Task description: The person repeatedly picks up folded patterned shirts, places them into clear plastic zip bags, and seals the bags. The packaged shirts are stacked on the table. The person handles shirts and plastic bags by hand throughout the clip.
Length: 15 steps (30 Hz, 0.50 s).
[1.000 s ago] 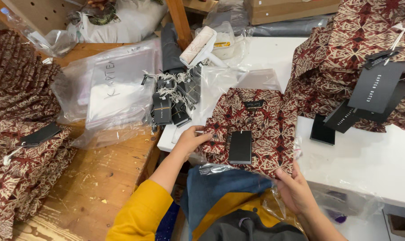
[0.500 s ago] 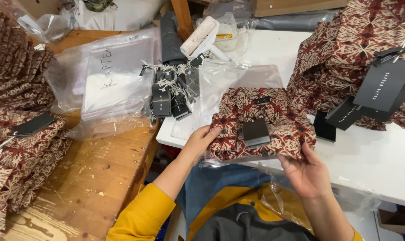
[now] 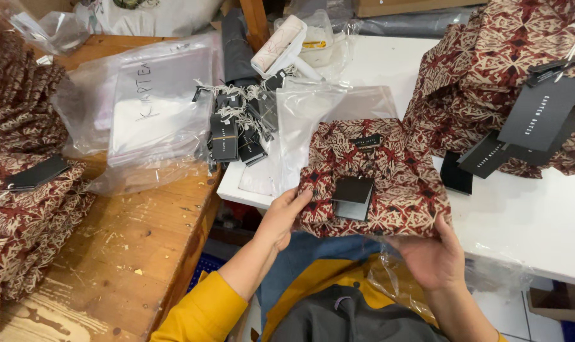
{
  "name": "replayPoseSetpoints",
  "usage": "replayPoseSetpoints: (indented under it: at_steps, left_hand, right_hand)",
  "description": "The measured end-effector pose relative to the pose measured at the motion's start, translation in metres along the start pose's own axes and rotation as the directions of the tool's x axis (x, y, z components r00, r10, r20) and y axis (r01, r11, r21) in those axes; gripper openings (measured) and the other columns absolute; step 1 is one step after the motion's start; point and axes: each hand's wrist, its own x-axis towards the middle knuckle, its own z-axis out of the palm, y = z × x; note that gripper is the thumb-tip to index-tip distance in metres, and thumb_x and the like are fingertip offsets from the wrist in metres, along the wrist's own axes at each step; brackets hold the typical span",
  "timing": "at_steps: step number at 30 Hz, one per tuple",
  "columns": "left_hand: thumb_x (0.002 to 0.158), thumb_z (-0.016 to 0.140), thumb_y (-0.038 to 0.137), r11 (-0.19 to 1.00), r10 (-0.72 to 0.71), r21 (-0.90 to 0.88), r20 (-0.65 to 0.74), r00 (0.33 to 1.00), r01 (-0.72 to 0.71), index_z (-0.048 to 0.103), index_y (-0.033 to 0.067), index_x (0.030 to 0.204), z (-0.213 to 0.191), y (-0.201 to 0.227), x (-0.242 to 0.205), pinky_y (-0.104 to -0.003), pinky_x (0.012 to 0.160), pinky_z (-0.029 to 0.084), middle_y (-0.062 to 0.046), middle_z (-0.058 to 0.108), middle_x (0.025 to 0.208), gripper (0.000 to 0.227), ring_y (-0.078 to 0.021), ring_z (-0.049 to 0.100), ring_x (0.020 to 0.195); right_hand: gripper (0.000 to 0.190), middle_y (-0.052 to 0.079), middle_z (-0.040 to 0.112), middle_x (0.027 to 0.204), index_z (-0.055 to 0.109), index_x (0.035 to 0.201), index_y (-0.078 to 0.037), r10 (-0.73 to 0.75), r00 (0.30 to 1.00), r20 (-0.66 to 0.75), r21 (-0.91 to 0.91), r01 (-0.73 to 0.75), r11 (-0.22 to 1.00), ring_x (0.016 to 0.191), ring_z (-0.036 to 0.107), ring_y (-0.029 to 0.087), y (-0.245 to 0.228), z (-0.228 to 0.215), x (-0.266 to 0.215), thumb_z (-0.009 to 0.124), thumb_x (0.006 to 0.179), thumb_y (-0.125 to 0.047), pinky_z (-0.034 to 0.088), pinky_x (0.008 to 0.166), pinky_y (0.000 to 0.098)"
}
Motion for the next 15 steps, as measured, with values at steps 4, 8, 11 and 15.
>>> replayPoseSetpoints:
  at_steps: [4,8,11,15]
  left_hand:
    - [0.098,0.067,0.023,0.995,0.041,0.086,0.062,0.997,-0.046,0.061,-0.0047,0.135,0.008,0.015,0.013,-0.032,0.091,0.055,-0.010,0.073,0.119,0.047,-0.0150,0.069,0.104]
    - [0.098,0.065,0.029,0.977,0.074,0.199,0.011,0.997,-0.075,0.059,-0.0031,0.140,0.008,0.022,0.015,-0.030,0.097,0.051,-0.012,0.069,0.128,0.053,-0.0155,0.064,0.113]
    - [0.101,0.063,0.031,0.947,0.164,0.294,-0.104,0.981,-0.127,0.043,-0.0010,0.150,0.003,0.017,0.009,-0.028,0.109,0.039,-0.010,0.048,0.150,0.062,-0.0137,0.047,0.134]
    - [0.102,0.061,0.028,0.787,0.467,0.483,-0.063,0.882,-0.383,0.037,-0.0067,0.155,0.002,0.002,-0.003,-0.032,0.117,0.034,-0.013,0.025,0.167,0.067,-0.0199,0.034,0.149]
  right_hand:
    - [0.053,0.021,0.049,0.151,0.047,0.147,-0.007,0.049,0.998,0.046,-0.020,-0.048,0.999,0.138,0.046,0.046,0.000,0.029,0.016,0.056,0.104,-0.036,0.033,0.110,0.0749]
    - [0.056,0.010,0.049,0.156,0.043,0.150,-0.014,0.062,0.988,-0.139,-0.067,-0.072,0.995,0.143,0.045,0.037,-0.003,0.050,0.043,0.051,0.098,-0.035,0.031,0.113,0.0715]
    - [0.055,0.012,0.049,0.157,0.044,0.152,-0.010,0.067,0.994,-0.089,0.038,-0.064,0.997,0.146,0.045,0.038,-0.010,0.055,0.053,0.051,0.102,-0.034,0.030,0.116,0.0696]
    - [0.055,0.013,0.048,0.158,0.043,0.152,-0.009,0.024,0.997,-0.080,0.061,-0.019,0.998,0.147,0.043,0.038,-0.014,0.050,0.053,0.050,0.103,-0.033,0.029,0.117,0.0698]
